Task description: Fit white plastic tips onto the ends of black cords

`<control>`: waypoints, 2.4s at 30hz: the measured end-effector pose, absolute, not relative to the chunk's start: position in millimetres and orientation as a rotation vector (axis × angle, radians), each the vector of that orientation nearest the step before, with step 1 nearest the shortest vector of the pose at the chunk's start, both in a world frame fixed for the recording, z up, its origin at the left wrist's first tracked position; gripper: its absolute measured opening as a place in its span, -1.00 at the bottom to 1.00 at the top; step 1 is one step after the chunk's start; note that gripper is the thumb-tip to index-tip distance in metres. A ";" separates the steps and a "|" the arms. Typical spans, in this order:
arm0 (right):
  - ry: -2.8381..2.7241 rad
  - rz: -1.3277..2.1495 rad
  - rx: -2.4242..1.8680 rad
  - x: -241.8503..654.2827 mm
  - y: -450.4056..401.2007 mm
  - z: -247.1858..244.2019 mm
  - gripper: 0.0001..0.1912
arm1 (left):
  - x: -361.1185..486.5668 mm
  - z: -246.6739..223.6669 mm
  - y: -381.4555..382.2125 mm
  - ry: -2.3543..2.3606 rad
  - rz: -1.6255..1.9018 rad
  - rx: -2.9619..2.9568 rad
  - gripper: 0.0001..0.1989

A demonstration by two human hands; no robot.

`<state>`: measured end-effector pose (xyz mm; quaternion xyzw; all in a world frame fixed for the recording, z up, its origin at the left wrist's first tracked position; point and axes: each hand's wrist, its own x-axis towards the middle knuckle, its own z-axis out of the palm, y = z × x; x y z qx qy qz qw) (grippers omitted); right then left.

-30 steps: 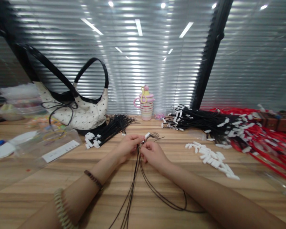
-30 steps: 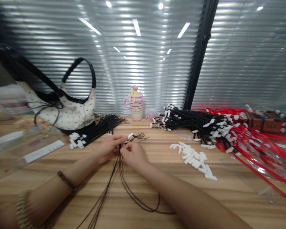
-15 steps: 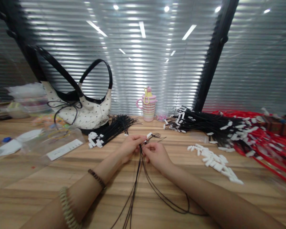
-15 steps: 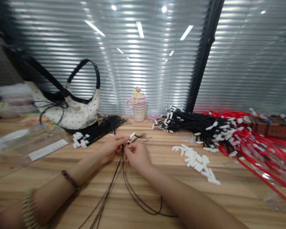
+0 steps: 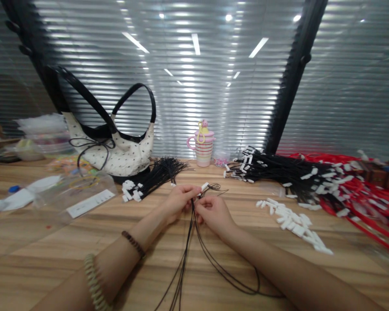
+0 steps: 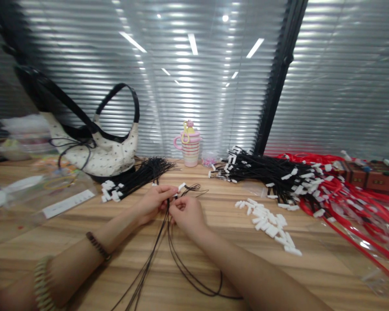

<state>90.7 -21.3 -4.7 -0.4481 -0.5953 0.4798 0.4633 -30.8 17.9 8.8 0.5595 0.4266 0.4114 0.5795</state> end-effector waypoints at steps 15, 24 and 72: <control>-1.513 1.281 -1.023 92.6 -23.0 -1.7 -0.84 | -37.0 8.9 19.3 0.860 0.957 1.229 -0.72; -1.492 1.248 -1.001 90.3 -21.8 -7.0 -0.85 | -42.4 11.1 20.9 0.761 0.901 1.149 -0.76; -1.476 1.137 -0.937 162.8 -13.2 82.8 -0.76 | -39.1 9.4 23.7 0.795 0.953 1.028 -0.76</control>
